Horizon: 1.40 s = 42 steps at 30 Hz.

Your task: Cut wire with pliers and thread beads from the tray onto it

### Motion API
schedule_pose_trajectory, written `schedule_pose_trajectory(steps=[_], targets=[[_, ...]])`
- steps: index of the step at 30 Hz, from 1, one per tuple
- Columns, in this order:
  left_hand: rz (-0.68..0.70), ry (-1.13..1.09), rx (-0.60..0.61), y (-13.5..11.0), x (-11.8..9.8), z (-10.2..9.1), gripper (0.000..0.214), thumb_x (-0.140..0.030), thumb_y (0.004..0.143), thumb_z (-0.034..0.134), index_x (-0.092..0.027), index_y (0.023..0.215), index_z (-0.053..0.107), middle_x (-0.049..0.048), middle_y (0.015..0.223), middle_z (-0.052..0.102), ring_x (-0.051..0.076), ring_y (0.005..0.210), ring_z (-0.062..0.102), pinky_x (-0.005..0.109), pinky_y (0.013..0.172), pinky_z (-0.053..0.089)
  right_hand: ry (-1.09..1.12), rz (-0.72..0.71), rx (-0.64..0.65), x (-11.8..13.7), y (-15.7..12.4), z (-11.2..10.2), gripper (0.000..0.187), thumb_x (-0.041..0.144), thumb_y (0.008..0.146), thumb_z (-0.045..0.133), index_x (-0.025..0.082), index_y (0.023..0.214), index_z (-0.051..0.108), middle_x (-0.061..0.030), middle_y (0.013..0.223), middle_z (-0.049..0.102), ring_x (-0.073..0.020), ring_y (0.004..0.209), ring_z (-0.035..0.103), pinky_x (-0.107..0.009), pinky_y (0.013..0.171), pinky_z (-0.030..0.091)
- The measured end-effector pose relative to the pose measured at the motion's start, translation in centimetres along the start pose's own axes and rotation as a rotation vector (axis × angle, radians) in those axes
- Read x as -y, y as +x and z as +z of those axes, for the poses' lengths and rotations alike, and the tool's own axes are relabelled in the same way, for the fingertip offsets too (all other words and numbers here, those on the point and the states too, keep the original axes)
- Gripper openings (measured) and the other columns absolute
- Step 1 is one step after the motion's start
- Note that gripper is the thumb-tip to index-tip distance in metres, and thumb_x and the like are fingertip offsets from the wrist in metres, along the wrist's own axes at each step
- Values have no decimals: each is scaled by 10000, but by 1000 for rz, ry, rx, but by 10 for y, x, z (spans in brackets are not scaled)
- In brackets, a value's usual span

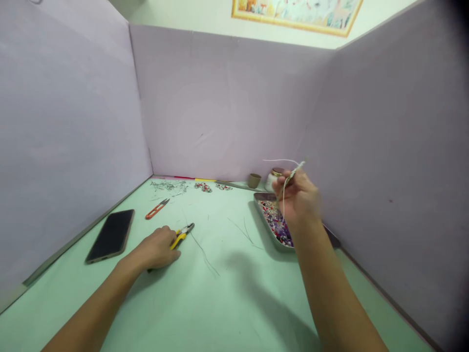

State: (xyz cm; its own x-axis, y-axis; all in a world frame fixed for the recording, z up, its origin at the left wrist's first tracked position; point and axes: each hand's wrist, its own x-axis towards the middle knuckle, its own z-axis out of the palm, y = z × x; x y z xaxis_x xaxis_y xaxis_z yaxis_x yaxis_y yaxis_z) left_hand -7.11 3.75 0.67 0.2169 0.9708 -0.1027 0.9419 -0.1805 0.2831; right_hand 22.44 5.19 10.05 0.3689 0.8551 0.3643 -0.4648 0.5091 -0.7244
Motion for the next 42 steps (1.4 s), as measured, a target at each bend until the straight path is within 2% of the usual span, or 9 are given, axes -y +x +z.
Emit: schedule_pose_trajectory(steps=[3, 7, 9, 12, 21, 25, 31, 35, 42], targets=[[-12, -207, -179, -3, -14, -13, 233, -378, 642, 492, -173, 723, 567, 71, 847, 581, 216, 775, 520, 300, 667, 364, -29, 358, 199, -16, -18, 9, 126, 259, 698, 558, 190, 708, 454, 43, 636, 498, -43, 442, 431, -165, 404, 380], [-82, -667, -429, -5, -42, -30, 187, -338, 681, 485, -162, 665, 544, 15, 692, 581, 155, 696, 522, 271, 686, 370, -49, 609, 456, -60, -52, 15, 207, 316, 671, 613, 187, 731, 461, 46, 637, 499, -37, 435, 419, -139, 350, 304], [-88, -858, -416, -2, -55, -32, 176, -328, 657, 527, -153, 662, 549, -1, 638, 558, 129, 635, 505, 250, 638, 375, -50, 676, 472, -77, -68, 14, 217, 338, 676, 608, 184, 735, 467, 45, 637, 500, -33, 433, 416, -135, 350, 289], [-45, -1009, -292, 5, -69, -25, 213, -354, 629, 571, -142, 621, 553, -19, 544, 516, 98, 524, 453, 229, 536, 352, -60, 719, 434, -87, -84, 11, 239, 363, 663, 614, 184, 735, 475, 46, 627, 505, -33, 426, 414, -138, 351, 278], [103, -1216, -124, 3, -85, 2, 158, -297, 634, 599, -144, 607, 573, -20, 466, 539, 116, 509, 489, 250, 574, 387, -167, 711, 467, -93, -98, 7, 253, 399, 668, 598, 177, 708, 482, 27, 634, 542, -50, 435, 446, -164, 376, 324], [111, -1269, -173, 2, -81, 3, 127, -258, 637, 601, -144, 595, 564, -32, 486, 517, 95, 503, 472, 241, 566, 381, -177, 735, 475, -94, -99, 8, 251, 396, 671, 588, 179, 707, 468, 18, 646, 550, -64, 461, 476, -174, 393, 357], [19, -1456, -188, 2, -75, -2, 162, -282, 612, 634, -131, 621, 577, -16, 608, 512, 59, 505, 410, 218, 508, 346, -362, 716, 297, -91, -85, 0, 193, 332, 643, 580, 171, 673, 478, -10, 671, 576, -93, 533, 526, -224, 488, 423], [31, -1518, -144, 0, -71, -4, 147, -264, 635, 621, -127, 638, 569, -27, 549, 456, 51, 480, 371, 194, 446, 282, -568, 567, 110, -87, -72, -9, 150, 252, 589, 603, 172, 669, 505, -8, 660, 551, -115, 602, 521, -226, 506, 427], [108, -1509, -77, -3, -71, -5, 146, -256, 679, 593, -111, 670, 573, -28, 532, 419, 36, 444, 301, 180, 395, 171, -643, 246, 81, -75, -71, -6, 184, 314, 625, 597, 151, 701, 557, 1, 599, 520, -88, 515, 431, -184, 397, 287]])
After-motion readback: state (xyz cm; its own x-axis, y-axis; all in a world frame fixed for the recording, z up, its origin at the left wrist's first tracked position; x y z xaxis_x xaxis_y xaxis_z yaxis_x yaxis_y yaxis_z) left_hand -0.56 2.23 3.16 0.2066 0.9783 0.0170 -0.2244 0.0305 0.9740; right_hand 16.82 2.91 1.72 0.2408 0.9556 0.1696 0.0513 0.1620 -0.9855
